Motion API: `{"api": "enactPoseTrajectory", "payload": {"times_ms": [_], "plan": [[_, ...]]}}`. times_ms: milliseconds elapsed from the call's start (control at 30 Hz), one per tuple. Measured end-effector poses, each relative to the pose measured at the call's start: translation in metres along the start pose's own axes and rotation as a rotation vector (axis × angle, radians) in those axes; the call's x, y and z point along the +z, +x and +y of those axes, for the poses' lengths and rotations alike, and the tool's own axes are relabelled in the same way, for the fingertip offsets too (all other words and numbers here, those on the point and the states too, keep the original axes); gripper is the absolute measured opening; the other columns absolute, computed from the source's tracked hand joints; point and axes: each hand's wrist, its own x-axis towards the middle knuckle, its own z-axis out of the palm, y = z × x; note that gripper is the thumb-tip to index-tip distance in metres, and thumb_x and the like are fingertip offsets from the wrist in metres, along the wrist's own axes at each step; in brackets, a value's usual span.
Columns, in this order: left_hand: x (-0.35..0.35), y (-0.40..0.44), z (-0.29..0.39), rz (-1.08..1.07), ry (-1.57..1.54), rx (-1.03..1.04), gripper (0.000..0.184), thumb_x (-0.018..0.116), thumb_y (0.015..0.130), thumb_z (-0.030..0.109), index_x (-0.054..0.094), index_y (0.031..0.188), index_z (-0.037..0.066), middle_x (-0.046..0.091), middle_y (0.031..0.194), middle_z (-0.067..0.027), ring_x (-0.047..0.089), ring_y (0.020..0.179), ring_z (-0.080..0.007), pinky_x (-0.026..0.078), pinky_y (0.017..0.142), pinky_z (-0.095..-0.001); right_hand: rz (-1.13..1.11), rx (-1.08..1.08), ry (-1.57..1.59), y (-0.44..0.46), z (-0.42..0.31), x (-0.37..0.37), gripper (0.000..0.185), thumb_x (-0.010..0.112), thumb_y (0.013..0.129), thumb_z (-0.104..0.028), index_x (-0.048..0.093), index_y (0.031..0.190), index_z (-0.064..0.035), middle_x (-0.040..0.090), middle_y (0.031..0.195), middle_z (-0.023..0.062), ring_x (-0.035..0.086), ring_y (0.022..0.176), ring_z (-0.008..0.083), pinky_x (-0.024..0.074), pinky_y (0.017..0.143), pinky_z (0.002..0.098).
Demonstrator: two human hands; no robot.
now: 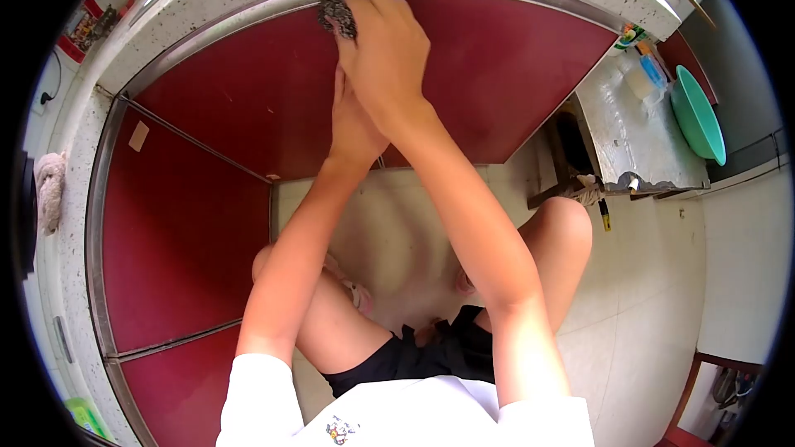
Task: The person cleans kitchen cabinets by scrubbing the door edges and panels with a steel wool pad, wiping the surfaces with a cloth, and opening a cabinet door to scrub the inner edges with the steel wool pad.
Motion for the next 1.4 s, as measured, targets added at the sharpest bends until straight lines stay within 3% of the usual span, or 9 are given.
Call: {"api": "enactPoseTrajectory", "payload": {"times_ms": [267,400,467,567,733,1000,1133,1267,1400], "plan": [[0.002,-0.005,-0.001,-0.072,-0.228,-0.097,0.065,0.063,0.087,0.035,0.043,0.141,0.006,0.046,0.14,-0.0171,0.037,0.134,-0.0377,0.021,0.116,-0.0495,0.109,0.0,0.016,0.011,0.0,0.033,0.021,0.076,0.072,-0.015,0.067,0.089,-0.0069,0.061,0.087,0.006,0.061,0.084,0.0303,0.0502,0.07,0.0418],[0.007,-0.007,-0.001,-0.111,-0.625,-0.317,0.056,0.074,0.079,0.025,0.052,0.126,0.007,0.059,0.121,-0.0136,0.051,0.116,-0.0349,0.039,0.1,-0.0473,0.056,-0.009,0.024,0.009,0.0,0.034,0.022,0.076,0.072,-0.013,0.066,0.091,-0.0065,0.06,0.088,0.0089,0.06,0.084,0.0312,0.0505,0.073,0.0419],[0.004,-0.003,0.002,-0.159,-0.276,-0.136,0.056,0.06,0.087,0.024,0.046,0.137,0.004,0.034,0.15,-0.0197,0.032,0.138,-0.0394,0.022,0.116,-0.0487,0.051,-0.014,0.048,0.013,0.008,0.024,0.024,0.077,0.073,-0.016,0.065,0.092,-0.0062,0.062,0.089,0.009,0.061,0.085,0.0312,0.0508,0.075,0.0422],[0.008,0.0,0.002,-0.006,-0.065,-0.035,0.061,0.06,0.082,0.013,0.043,0.14,0.002,0.028,0.153,-0.0246,0.026,0.142,-0.0397,0.023,0.116,-0.0501,0.224,0.161,-0.077,0.015,0.029,0.001,0.029,0.078,0.074,-0.022,0.065,0.093,-0.005,0.064,0.092,0.01,0.063,0.087,0.0327,0.0507,0.078,0.0416],[-0.003,0.002,0.003,-0.082,-0.054,-0.052,0.065,0.056,0.079,0.005,0.04,0.142,0.004,0.022,0.155,-0.0263,0.022,0.144,-0.0404,0.02,0.117,-0.0497,0.5,0.335,-0.064,0.021,0.072,-0.056,0.035,0.076,0.081,-0.022,0.061,0.097,0.0054,0.066,0.086,0.0202,0.065,0.077,0.0314,0.0497,0.075,0.0386],[-0.009,-0.001,0.0,-0.119,-0.035,-0.029,0.067,0.063,0.077,0.011,0.043,0.14,0.005,0.026,0.154,-0.0217,0.025,0.143,-0.0356,0.022,0.117,-0.05,0.27,0.301,-0.046,0.015,0.025,0.002,0.039,0.08,0.077,-0.027,0.065,0.092,0.006,0.068,0.08,0.0195,0.066,0.073,0.0317,0.0511,0.071,0.0367],[0.007,-0.015,-0.008,-0.268,-0.834,-0.373,0.063,0.06,0.089,0.013,0.034,0.145,0.003,0.054,0.111,-0.0129,0.055,0.099,-0.0211,0.045,0.091,-0.0358,0.173,0.416,0.098,0.014,-0.027,0.041,0.032,0.079,0.076,-0.023,0.062,0.089,0.0006,0.064,0.084,0.0155,0.063,0.077,0.0371,0.0504,0.067,0.0436],[0.01,-0.017,-0.006,-0.129,-1.346,-0.559,0.055,0.058,0.089,0.011,0.04,0.141,0.005,0.051,0.098,-0.0082,0.049,0.083,-0.0179,0.045,0.078,-0.0354,0.229,0.394,0.142,0.011,-0.028,0.043,0.029,0.08,0.075,-0.02,0.062,0.089,-0.0009,0.064,0.083,0.0142,0.063,0.076,0.0368,0.0502,0.066,0.0438],[0.007,-0.01,-0.004,-0.09,-0.532,-0.247,0.055,0.061,0.086,0.014,0.045,0.139,0.006,0.057,0.114,-0.0122,0.055,0.103,-0.027,0.041,0.097,-0.0419,0.172,0.277,0.105,0.008,-0.011,0.032,0.029,0.08,0.074,-0.02,0.062,0.089,-0.002,0.064,0.083,0.0133,0.063,0.076,0.0355,0.0502,0.065,0.043]]}}
